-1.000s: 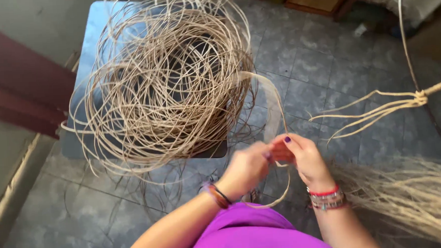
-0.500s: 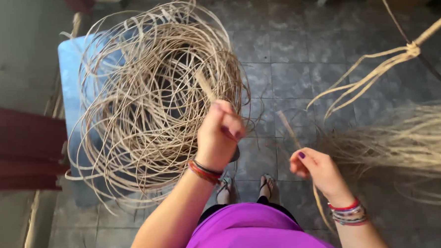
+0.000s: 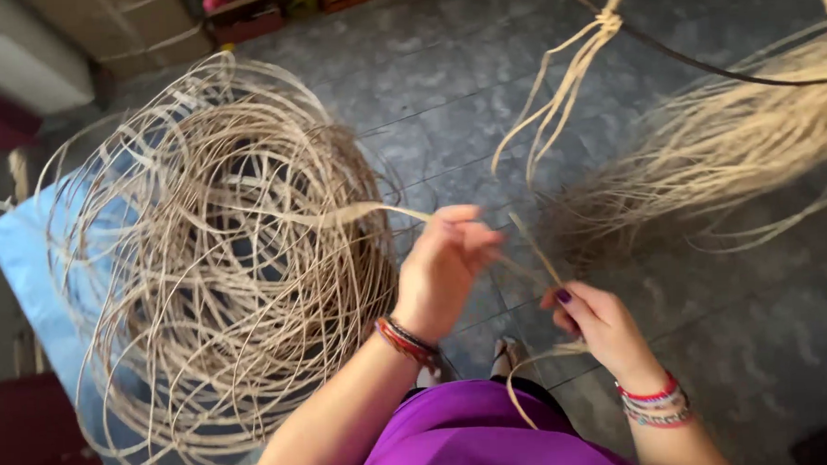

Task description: Weaving and tying natural fiber strands onto a circular frame to create a decorative furniture piece.

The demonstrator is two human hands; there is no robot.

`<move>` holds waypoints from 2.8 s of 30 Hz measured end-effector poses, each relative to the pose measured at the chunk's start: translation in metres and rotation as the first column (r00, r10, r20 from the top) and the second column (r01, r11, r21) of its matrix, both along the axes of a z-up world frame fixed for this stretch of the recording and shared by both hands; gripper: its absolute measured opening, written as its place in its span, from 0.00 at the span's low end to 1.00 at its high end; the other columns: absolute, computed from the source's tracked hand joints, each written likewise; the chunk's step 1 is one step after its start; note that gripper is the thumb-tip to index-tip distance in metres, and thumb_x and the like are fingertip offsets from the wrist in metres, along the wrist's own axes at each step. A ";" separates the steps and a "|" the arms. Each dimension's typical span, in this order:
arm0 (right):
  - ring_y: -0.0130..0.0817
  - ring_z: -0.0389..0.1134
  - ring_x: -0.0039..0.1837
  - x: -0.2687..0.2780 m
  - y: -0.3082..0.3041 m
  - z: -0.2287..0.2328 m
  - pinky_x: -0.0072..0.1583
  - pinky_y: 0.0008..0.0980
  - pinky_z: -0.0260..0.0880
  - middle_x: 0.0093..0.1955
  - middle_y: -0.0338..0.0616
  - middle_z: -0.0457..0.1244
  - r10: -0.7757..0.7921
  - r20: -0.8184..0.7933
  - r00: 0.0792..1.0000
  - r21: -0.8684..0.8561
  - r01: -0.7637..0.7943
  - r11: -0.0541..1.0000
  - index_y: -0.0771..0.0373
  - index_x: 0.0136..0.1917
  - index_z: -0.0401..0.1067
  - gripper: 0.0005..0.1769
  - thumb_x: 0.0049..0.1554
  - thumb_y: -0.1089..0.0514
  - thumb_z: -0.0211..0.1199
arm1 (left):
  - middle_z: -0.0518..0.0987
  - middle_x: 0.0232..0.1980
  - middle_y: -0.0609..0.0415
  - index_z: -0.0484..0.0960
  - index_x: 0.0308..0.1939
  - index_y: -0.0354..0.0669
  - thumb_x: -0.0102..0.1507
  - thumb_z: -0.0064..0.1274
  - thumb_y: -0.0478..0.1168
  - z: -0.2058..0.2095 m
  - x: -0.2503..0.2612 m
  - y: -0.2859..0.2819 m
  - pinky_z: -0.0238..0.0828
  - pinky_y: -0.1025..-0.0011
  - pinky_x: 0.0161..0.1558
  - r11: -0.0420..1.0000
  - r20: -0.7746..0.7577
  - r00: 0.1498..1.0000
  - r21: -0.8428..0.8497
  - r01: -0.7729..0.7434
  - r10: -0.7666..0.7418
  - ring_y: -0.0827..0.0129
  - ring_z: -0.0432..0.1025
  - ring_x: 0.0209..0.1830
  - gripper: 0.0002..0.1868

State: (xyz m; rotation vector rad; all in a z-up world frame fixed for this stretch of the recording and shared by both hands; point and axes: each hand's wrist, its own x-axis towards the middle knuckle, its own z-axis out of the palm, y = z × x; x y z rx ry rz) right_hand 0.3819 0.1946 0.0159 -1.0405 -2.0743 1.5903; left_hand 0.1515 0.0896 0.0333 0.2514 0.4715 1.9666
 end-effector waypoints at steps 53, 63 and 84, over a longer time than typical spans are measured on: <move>0.34 0.70 0.34 0.097 0.102 -0.003 0.42 0.34 0.73 0.28 0.43 0.70 -0.219 0.122 0.968 0.247 0.184 0.951 0.54 0.43 0.81 0.12 0.63 0.53 0.58 | 0.82 0.49 0.45 0.75 0.56 0.38 0.73 0.40 0.53 0.002 0.101 0.162 0.73 0.74 0.46 0.983 -0.561 0.823 -0.181 -0.014 -0.091 0.68 0.76 0.44 0.21; 0.30 0.69 0.33 0.078 0.090 0.048 0.39 0.28 0.74 0.36 0.47 0.73 -0.060 -0.131 0.990 -0.107 0.046 0.993 0.71 0.54 0.77 0.19 0.67 0.59 0.46 | 0.84 0.56 0.45 0.81 0.61 0.39 0.72 0.44 0.49 0.025 0.142 0.143 0.70 0.74 0.55 0.969 -0.547 0.810 -0.228 0.097 -0.210 0.75 0.74 0.51 0.22; 0.21 0.67 0.39 0.205 0.147 0.061 0.46 0.22 0.61 0.45 0.29 0.77 -0.195 0.469 0.861 0.174 0.126 0.977 0.56 0.47 0.88 0.15 0.61 0.57 0.59 | 0.87 0.47 0.54 0.85 0.49 0.50 0.68 0.50 0.53 -0.007 0.053 0.147 0.73 0.64 0.52 0.860 -0.460 0.865 -0.338 -0.381 0.202 0.67 0.82 0.52 0.16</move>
